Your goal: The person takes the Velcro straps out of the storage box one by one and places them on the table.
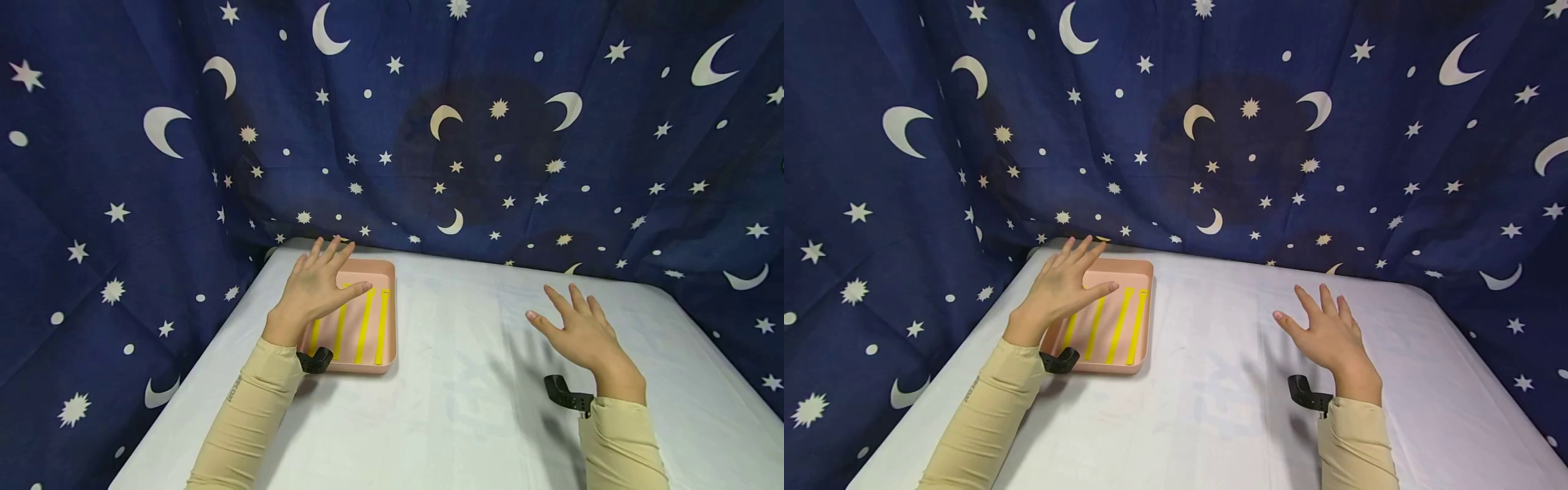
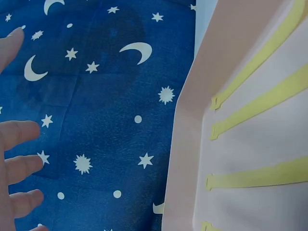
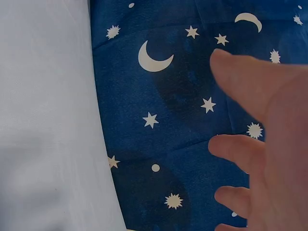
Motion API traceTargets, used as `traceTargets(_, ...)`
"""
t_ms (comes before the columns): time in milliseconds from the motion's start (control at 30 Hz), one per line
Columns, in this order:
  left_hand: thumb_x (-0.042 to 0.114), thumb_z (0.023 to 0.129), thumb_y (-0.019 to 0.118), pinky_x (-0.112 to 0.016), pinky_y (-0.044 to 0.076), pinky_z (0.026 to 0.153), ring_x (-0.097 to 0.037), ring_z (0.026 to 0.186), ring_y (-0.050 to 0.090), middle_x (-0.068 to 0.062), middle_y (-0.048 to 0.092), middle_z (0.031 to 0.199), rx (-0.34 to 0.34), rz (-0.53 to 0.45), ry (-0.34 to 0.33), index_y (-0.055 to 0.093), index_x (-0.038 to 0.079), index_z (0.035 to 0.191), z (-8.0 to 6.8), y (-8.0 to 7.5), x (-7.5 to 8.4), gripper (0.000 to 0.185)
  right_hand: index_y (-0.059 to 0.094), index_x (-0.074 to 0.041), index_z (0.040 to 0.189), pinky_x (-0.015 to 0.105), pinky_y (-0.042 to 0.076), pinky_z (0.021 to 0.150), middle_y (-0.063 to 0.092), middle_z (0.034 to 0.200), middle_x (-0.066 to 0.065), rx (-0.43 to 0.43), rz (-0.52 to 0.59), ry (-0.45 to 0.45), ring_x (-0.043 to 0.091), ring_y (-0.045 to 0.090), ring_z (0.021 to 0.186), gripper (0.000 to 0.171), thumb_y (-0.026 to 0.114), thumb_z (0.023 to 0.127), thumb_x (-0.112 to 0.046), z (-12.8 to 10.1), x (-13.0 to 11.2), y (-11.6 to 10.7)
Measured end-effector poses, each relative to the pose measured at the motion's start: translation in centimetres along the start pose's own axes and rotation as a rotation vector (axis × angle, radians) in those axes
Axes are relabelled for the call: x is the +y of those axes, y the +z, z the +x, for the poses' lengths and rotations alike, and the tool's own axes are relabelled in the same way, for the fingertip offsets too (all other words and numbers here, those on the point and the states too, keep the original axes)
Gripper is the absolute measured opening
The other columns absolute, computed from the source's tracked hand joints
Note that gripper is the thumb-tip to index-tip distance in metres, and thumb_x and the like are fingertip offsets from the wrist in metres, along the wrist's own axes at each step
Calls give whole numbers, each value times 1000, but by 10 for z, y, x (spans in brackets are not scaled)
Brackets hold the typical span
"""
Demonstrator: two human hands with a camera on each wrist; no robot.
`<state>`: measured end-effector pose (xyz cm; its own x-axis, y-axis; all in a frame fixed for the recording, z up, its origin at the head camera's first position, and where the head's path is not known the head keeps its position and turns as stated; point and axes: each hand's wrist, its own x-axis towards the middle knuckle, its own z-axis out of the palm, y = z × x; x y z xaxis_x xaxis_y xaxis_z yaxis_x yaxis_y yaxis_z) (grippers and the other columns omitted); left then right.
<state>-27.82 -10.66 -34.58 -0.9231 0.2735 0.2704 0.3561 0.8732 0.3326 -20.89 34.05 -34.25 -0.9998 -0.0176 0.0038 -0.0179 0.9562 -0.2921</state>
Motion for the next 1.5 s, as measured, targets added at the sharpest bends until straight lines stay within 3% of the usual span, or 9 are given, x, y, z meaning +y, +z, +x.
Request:
traceTargets(333,72,87,55,-63,20,123,-38,154,22,-7,30,165,-11,-56,14,35,20,157,0,-2,0,89,17,-9,161,84,16,103,0,161,37,22,-4,-10,73,11,136,86,36,100,-66,0,0,-1)
traceTargets(633,62,90,60,-52,29,123,-36,148,36,-6,43,158,24,-70,41,44,12,152,-1,-4,-15,81,16,-8,160,82,22,102,5,160,39,35,-14,-29,71,20,134,85,34,101,-65,5,-1,0)
traceTargets(1133,57,92,60,-52,38,118,-32,141,46,-9,48,154,-6,-169,-42,45,13,151,-2,-10,-30,76,21,-6,159,81,20,103,19,155,41,71,-8,-42,69,25,132,84,34,100,-65,4,-6,3)
traceTargets(1500,57,93,59,-54,44,112,-31,137,51,-9,51,151,3,-270,-74,47,17,150,-6,-19,-36,71,26,0,156,80,33,97,30,149,42,101,-25,-74,62,34,132,83,39,101,-61,7,-10,2)
